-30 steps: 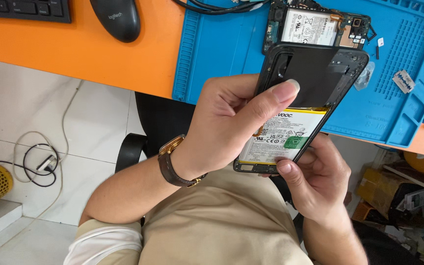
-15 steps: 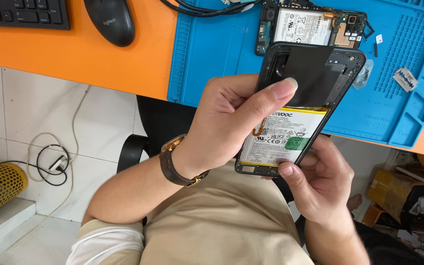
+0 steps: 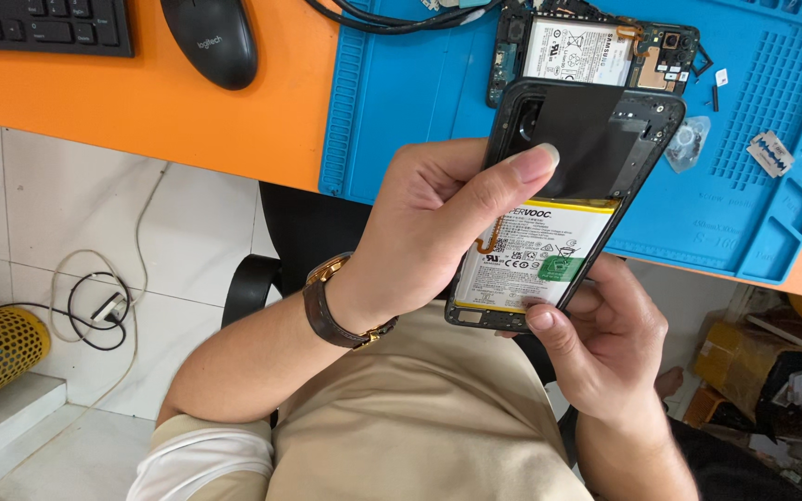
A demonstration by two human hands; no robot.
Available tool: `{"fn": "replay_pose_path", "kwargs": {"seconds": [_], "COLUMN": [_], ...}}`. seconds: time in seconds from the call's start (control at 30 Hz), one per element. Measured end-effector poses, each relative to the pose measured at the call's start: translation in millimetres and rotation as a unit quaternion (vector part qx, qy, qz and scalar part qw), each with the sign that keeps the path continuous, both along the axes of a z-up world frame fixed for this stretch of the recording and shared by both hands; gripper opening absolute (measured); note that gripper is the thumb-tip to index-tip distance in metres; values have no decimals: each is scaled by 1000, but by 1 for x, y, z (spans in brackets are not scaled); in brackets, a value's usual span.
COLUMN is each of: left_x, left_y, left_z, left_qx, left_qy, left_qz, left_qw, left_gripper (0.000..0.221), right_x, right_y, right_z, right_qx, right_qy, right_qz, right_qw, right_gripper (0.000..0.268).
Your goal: The person uses a metal prying tool to separate the back cover from a black smartphone. They carefully work the tool along the edges to release the adhesive and lift the cover off, revealing the internal battery and components.
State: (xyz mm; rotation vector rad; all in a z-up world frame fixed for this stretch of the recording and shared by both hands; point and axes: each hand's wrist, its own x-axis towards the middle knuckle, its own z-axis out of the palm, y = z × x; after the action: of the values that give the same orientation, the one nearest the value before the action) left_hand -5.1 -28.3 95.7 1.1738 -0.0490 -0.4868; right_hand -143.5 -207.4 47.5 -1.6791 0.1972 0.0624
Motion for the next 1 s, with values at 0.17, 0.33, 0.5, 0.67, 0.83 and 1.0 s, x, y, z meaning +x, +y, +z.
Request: {"fn": "replay_pose_path", "kwargs": {"seconds": [0.17, 0.33, 0.5, 0.67, 0.83, 1.0], "left_x": [0, 4, 12, 14, 19, 26], "left_y": [3, 5, 11, 15, 26, 60], "left_z": [1, -5, -20, -28, -39, -33], "left_qx": [11, 6, 26, 39, 45, 182], "left_qy": [-1, -1, -15, -5, -32, -48], "left_qz": [-6, -3, -28, -64, -59, -41], "left_qw": [1000, 1000, 999, 997, 997, 981], "left_gripper": [40, 40, 42, 31, 40, 44], "right_x": [3, 10, 11, 15, 26, 62], "right_y": [3, 8, 9, 8, 6, -3], "right_z": [-3, 0, -8, -7, -5, 12], "right_qx": [22, 31, 62, 67, 62, -50], "right_qy": [-9, 12, 46, 76, 89, 134], "right_qz": [-2, 3, -20, -19, -4, 80], "right_qw": [1000, 999, 997, 995, 994, 986], "right_gripper": [60, 60, 58, 58, 60, 56]}}
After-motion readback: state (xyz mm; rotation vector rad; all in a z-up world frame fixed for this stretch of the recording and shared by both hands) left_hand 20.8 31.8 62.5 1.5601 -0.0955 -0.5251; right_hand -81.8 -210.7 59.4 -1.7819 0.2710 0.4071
